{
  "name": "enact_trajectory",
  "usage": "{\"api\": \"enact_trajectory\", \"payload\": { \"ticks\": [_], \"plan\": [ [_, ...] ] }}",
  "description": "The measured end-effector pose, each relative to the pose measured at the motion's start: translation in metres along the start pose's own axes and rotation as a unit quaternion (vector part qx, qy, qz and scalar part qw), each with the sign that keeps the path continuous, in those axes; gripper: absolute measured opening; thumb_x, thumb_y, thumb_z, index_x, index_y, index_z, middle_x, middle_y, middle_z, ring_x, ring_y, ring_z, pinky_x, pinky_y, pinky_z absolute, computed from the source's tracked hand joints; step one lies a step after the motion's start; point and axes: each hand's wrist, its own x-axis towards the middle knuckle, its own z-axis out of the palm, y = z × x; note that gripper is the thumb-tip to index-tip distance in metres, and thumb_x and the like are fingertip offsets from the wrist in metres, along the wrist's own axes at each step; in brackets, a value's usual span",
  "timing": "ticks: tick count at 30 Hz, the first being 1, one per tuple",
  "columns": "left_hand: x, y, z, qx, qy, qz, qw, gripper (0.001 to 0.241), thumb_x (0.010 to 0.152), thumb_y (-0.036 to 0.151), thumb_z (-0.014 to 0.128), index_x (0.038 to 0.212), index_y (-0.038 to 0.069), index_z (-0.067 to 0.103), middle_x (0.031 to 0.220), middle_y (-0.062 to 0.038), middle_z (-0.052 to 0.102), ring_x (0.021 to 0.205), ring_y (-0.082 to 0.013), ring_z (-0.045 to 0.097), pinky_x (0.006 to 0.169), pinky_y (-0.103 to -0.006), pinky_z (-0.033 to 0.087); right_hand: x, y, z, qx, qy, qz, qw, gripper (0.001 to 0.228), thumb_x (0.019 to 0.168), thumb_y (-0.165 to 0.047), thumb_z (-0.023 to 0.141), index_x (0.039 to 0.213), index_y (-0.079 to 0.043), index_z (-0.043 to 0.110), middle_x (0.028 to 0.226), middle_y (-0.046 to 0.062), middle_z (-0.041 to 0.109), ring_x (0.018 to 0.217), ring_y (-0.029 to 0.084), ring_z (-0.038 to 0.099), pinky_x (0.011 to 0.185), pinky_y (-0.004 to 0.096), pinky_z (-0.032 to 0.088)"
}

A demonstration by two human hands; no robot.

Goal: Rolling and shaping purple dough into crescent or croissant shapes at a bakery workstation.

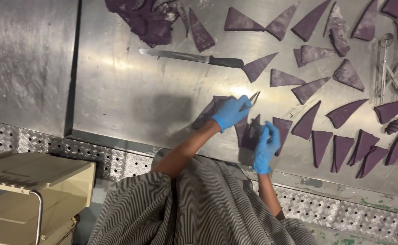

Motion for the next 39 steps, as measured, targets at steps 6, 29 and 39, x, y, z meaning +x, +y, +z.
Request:
{"api": "enact_trajectory", "payload": {
  "ticks": [6, 29, 39],
  "plan": [
    [-0.072, -0.008, -0.033, -0.353, 0.043, -0.025, 0.934, 0.054, 0.093, 0.004, 0.071, 0.142, 0.008, 0.051, 0.135, -0.015, 0.060, 0.124, -0.0248, 0.061, 0.096, -0.0345, 0.054, -0.050, 0.033, 0.068, 0.619, -0.197, 0.364, 0.667, 0.058, 0.111, -0.051, 0.050, 0.116, 0.007, 0.059, 0.108, 0.016, 0.064, 0.097, 0.030, 0.063, 0.085, 0.043, 0.054],
    [-0.288, -0.216, -0.185, 0.210, -0.016, -0.128, 0.969, 0.043, 0.110, 0.045, 0.059, 0.131, 0.008, 0.060, 0.129, -0.011, 0.068, 0.122, -0.0264, 0.064, 0.106, -0.0441, 0.054, -0.124, -0.036, 0.326, 0.240, -0.315, 0.324, 0.859, 0.025, 0.103, -0.011, 0.062, 0.116, 0.009, 0.070, 0.104, 0.016, 0.076, 0.092, 0.020, 0.073, 0.086, 0.032, 0.059],
    [-0.270, -0.215, -0.146, 0.424, -0.015, 0.138, 0.895, 0.096, 0.094, 0.068, 0.050, 0.156, -0.004, 0.036, 0.163, -0.021, 0.031, 0.155, -0.0342, 0.021, 0.127, -0.0481, 0.009, -0.122, -0.034, 0.331, 0.237, -0.311, 0.292, 0.873, 0.024, 0.101, -0.010, 0.065, 0.112, 0.011, 0.070, 0.100, 0.013, 0.075, 0.088, 0.018, 0.071, 0.083, 0.030, 0.058]
  ]
}}
